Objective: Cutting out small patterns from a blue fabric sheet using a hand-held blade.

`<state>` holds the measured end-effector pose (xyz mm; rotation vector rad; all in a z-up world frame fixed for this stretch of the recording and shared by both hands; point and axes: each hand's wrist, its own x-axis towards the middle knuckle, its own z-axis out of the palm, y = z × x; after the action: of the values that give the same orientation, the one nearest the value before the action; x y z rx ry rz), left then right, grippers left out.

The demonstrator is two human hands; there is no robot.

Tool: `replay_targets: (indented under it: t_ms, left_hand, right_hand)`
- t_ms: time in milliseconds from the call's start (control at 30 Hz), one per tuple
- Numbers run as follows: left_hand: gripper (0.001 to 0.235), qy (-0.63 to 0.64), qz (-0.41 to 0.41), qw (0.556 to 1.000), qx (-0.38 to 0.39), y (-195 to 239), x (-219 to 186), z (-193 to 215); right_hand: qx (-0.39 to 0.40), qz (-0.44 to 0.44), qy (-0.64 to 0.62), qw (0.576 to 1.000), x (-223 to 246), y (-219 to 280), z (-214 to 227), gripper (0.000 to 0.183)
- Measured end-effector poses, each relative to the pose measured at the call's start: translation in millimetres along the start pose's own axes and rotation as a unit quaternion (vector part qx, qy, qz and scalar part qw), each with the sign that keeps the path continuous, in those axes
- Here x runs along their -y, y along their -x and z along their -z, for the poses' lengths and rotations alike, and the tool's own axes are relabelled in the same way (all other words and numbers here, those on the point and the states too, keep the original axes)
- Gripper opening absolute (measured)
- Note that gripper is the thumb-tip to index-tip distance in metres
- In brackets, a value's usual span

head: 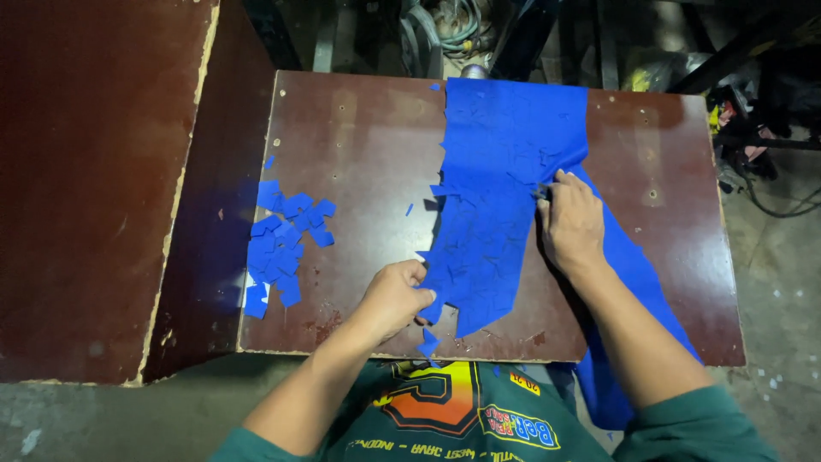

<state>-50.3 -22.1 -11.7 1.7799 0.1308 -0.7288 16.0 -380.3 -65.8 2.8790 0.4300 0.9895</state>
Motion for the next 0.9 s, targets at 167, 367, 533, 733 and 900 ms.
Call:
replay_targets:
  t_ms: [167, 367, 533, 733, 900]
  left_hand:
    - [0.040, -0.008, -0.002, 1.000, -0.007, 10, -24, -10]
    - [0.039, -0.052, 0.000, 0.998, -0.042, 6, -21, -6]
    - [0.042, -0.089, 0.005, 0.995, -0.039, 18, -37, -4]
    - [0.037, -0.060, -0.006, 0.997, -0.053, 12, -29, -4]
    - [0.058, 0.155, -0.022, 0.987, -0.038, 3, -14, -26]
  right_hand:
    - [0.013, -0.001, -0.025, 1.000, 6, -3, 3, 0.028]
    - [-0.017, -0.036, -0.099, 0.994, 1, -5, 23, 0.031]
    - [-0.052, -0.076, -0.150, 0.984, 3, -24, 58, 0.034]
    - [0.045, -0.281, -0.318, 0.904, 13, -22, 81, 0.018]
    - [0.100, -0.445, -0.578, 0.677, 76, -16, 116, 0.025]
